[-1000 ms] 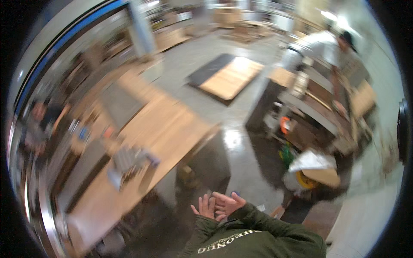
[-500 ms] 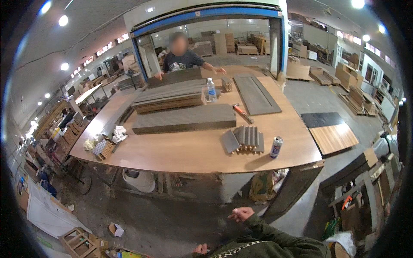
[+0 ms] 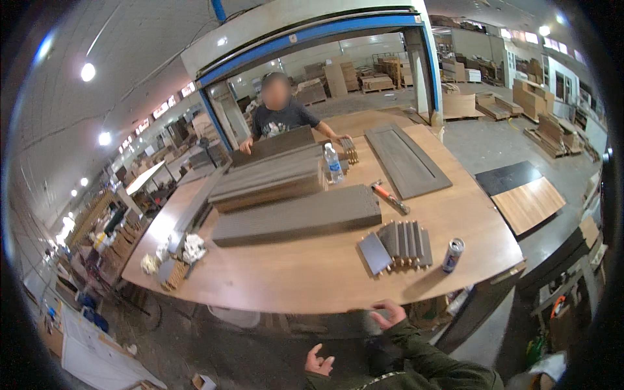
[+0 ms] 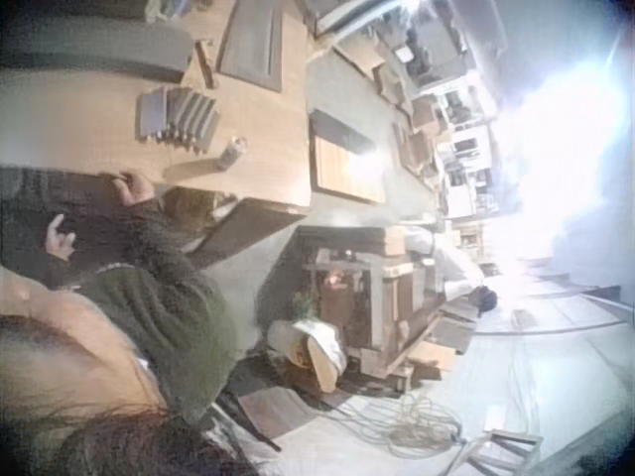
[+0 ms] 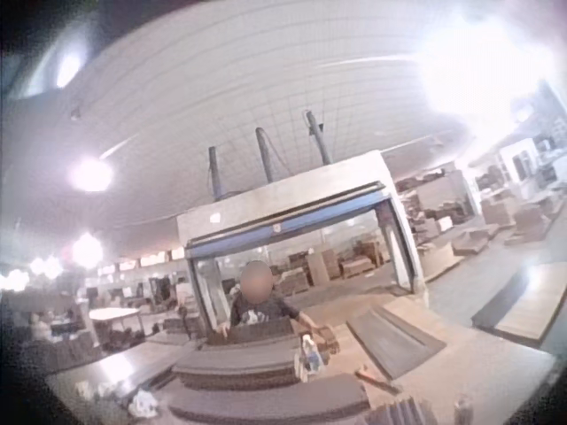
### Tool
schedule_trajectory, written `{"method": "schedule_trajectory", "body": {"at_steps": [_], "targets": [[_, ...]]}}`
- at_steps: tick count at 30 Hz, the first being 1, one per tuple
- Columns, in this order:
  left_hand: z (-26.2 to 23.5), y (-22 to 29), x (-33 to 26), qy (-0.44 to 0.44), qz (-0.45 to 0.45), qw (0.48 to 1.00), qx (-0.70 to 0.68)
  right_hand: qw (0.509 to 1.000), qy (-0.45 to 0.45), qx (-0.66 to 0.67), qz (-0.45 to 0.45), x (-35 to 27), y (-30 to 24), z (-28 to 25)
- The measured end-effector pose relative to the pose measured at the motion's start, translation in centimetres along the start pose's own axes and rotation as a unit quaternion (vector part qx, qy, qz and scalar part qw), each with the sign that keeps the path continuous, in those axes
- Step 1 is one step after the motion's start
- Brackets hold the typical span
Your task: The person organizes and stacks wooden door or cabinet panels on a large workbench, then uses a hammer to secure small wooden slats into the grooves of one of the panels.
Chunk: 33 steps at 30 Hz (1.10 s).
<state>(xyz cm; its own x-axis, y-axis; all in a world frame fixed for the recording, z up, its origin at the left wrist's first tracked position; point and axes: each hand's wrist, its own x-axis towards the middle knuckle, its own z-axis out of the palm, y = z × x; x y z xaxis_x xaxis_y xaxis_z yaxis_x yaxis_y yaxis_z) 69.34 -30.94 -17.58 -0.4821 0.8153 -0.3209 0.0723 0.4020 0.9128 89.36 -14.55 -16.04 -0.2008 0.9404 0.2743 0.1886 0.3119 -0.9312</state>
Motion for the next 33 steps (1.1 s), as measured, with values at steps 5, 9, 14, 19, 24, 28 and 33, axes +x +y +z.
{"method": "schedule_trajectory", "body": {"at_steps": [5,9,14,19,24,28,33], "targets": [[5.3,3.7,11.8,-0.149,0.184,0.967,0.092,0.974,0.165,-0.135,-0.074,7.1,4.5,-3.6],[10.5,6.1,19.3,-0.212,0.207,0.951,0.084,0.943,0.166,-0.271,-0.097,11.0,4.7,-3.2],[17.3,6.8,26.8,-0.166,0.284,0.932,0.154,0.917,0.087,-0.388,-0.023,14.9,5.3,-0.7],[21.4,6.9,31.6,-0.246,0.306,0.909,0.136,0.894,0.088,-0.438,0.043,16.5,7.2,0.9],[22.2,9.2,32.7,-0.318,0.31,0.882,0.158,0.887,0.145,-0.43,0.085,17.4,6.3,1.7],[23.0,5.5,35.2,-0.455,0.175,0.863,-0.132,0.86,0.207,-0.46,0.074,18.1,5.2,3.8],[20.7,2.0,35.6,-0.513,0.249,0.809,-0.142,0.897,0.303,-0.323,0.002,15.9,4.5,7.2]]}}
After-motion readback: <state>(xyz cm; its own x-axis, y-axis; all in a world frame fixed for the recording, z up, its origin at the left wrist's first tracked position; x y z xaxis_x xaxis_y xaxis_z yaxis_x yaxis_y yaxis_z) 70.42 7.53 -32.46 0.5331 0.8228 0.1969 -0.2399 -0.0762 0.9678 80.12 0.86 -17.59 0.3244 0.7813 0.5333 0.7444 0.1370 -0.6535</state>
